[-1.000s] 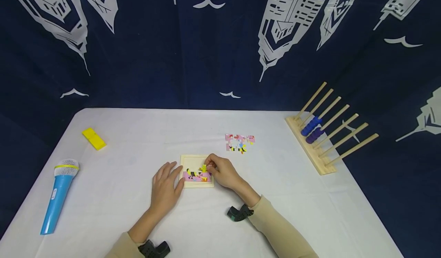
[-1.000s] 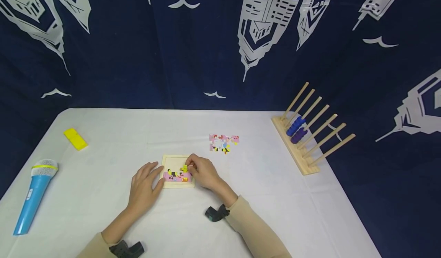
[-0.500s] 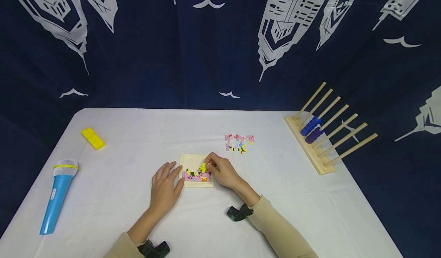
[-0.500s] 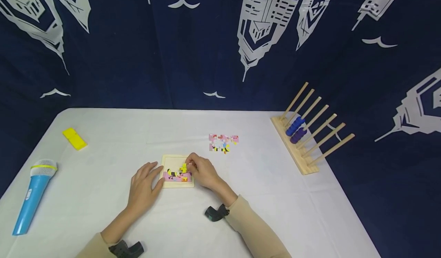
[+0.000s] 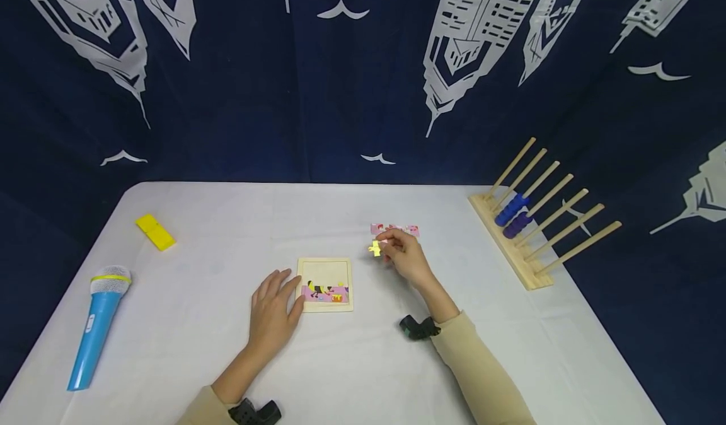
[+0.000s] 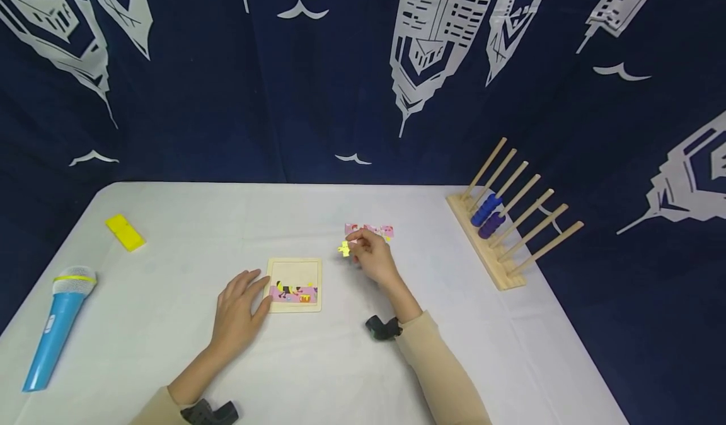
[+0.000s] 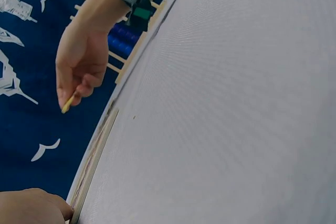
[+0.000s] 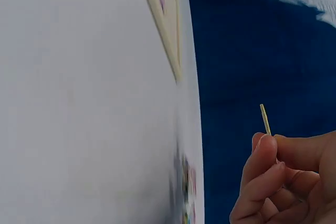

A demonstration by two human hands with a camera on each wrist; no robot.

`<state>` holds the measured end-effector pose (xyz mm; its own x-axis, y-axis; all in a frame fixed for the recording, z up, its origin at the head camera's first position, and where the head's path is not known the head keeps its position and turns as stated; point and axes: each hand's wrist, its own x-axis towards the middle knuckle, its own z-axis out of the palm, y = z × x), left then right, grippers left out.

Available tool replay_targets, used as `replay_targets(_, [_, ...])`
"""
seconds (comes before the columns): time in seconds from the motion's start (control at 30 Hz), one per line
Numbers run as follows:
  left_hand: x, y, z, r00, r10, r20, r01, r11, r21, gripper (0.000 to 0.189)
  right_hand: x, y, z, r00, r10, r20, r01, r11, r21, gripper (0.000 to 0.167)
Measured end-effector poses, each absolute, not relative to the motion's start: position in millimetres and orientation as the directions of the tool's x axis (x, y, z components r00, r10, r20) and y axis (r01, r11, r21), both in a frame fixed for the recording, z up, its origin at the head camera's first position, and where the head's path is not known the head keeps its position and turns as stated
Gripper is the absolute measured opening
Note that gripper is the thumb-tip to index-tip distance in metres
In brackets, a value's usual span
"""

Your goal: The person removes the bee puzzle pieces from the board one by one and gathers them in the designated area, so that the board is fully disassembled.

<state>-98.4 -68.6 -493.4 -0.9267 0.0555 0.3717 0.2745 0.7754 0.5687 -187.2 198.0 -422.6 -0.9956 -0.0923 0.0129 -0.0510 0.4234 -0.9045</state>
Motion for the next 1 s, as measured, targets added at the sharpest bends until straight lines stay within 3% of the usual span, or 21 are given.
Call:
replay_targets(0.37, [-96.3, -69.9, -493.3, -0.926, 0.051, 0.375, 0.272, 0.778, 0.566, 0.039, -215.0, 266.0, -418.0, -0.997, 0.067, -0.023, 0.055, 0.529, -0.847, 0.023])
replay_targets(0.63, [-97.2, -68.1, -492.2, -0.924, 0.051, 0.379, 0.279, 0.769, 0.575, 0.039, -220.8, 277.4, -436.1, -0.989, 0.089, -0.118, 0.147, 0.582, -0.8, 0.025])
replay_targets(1.0, [-98.8, -69.3, -493.1, -0.924, 0.054, 0.378, 0.28, 0.77, 0.574, 0.039, -222.4, 275.0, -446.2, -0.979, 0.137, -0.15, 0.203, 0.628, -0.751, 0.019])
